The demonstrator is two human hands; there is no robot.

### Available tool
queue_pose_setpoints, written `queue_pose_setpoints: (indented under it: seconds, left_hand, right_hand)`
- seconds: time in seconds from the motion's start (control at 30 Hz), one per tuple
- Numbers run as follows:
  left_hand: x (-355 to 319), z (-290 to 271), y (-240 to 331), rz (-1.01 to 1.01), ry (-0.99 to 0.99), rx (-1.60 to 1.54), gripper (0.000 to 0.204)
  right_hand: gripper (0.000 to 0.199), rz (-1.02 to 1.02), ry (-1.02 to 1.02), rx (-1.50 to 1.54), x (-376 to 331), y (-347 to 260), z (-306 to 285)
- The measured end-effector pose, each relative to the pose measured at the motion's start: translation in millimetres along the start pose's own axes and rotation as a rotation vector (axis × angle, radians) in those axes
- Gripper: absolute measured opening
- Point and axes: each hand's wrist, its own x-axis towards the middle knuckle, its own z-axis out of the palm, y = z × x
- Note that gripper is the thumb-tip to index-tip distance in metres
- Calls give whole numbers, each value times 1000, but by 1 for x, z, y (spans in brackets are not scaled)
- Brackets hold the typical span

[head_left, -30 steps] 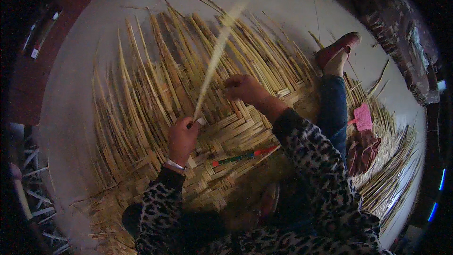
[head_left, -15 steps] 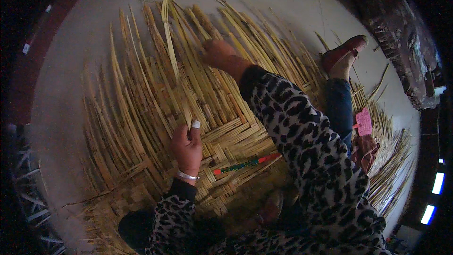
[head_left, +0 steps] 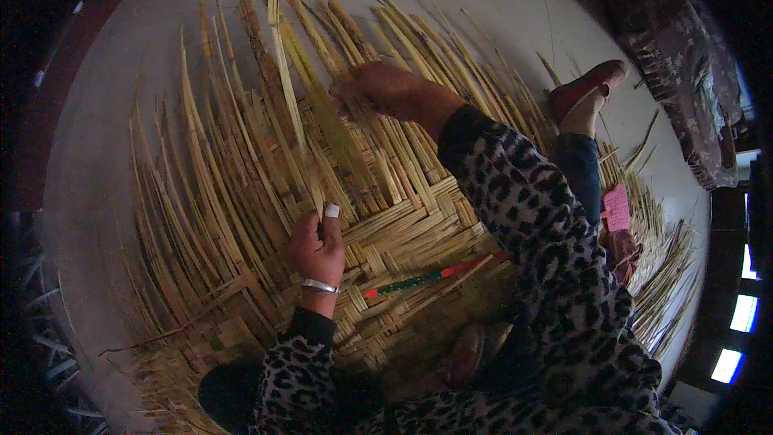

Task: The person sits on the floor and weaves a large mat using dried palm leaves. They interlace long strips by hand, periodically adjusting the weave and pulling strips tight to maintain tension.

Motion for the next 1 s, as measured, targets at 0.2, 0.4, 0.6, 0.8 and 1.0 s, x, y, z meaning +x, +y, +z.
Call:
queue_pose_setpoints:
  seconds: [0.2,0.4,0.6,0.8,1.0]
  left_hand:
    - [-6,3,-6,-66,-45,4,20]
    - [-11,13,-12,-174,-41,-37,21]
    - [-7,9,-11,-49,-17,-25,22]
    - [-4,6,-4,-31,-2,1,21]
    - [-6,8,-9,-134,-38,-69,19]
  right_hand:
    - [24,473,-208,56,-26,-5,23]
    - [38,-95,112,-512,-57,0,56]
    - [43,292,-39,-544,-68,-51,46]
    - [39,239,-73,-246,-72,-77,37]
    - [38,370,-88,-94,-84,-66,36]
